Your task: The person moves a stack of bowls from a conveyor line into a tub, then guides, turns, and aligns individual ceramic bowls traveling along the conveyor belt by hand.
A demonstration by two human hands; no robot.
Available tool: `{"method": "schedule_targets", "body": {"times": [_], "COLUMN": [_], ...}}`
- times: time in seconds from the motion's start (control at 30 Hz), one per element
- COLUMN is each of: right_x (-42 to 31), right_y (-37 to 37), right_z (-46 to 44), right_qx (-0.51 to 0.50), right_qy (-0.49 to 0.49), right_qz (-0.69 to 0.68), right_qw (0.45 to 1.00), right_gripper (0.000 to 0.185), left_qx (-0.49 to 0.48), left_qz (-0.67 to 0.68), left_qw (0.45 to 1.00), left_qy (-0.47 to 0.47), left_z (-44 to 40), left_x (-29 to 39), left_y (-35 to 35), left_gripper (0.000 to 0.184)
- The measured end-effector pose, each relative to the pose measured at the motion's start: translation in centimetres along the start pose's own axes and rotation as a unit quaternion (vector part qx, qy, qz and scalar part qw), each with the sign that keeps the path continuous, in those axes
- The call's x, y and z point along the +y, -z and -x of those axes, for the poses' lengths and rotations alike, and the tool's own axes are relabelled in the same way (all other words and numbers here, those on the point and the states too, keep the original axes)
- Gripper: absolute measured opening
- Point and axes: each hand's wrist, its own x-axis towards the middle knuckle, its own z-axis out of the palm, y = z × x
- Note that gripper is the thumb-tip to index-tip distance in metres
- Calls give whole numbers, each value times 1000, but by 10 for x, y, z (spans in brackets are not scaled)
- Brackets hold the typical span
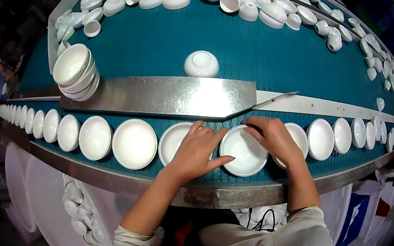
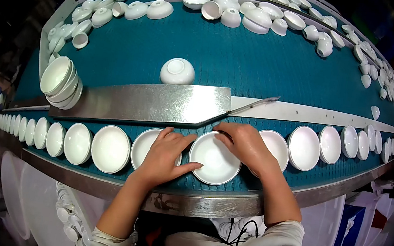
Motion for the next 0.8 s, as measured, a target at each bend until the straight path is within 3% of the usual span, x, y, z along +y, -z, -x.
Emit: {"method": "schedule_targets", "body": {"times": [0.03,0.07,0.2,0.3,0.43,0.53,0.6,0.7,0.8], "right_x": [5,6,25,42,51,61,70,93,112], "right_y": [0,8,28,34,46,52,57,61,69], "right_z": [2,5,15,20,28,34,39,44,50], "right_qx": [56,61,111,46,6,-10,107,202,203], "right_qy": [45,24,-51,-137,-142,-110,-63,-43,-70], "right_qz": [-70,-91,65,121,111,16,14,61,89], "right_qw": [995,994,990,982,984,994,992,977,973], "right_gripper": [24,25,24,32,37,31,29,22,25], "left_qx": [2,10,50,87,112,82,66,28,30], "left_qz": [-5,-18,-24,-12,16,16,18,9,-14], "left_qw": [1000,1000,998,995,994,996,997,999,999], "left_qy": [10,19,42,44,0,-24,-29,-22,31], "left_z": [-2,-3,-10,-20,-35,-42,-47,-51,-55], "left_x": [4,5,12,20,36,46,53,64,70], "left_y": [-2,-7,-16,-19,-31,-42,-52,-64,-78], "left_gripper": [53,48,41,38,36,39,42,41,39]}}
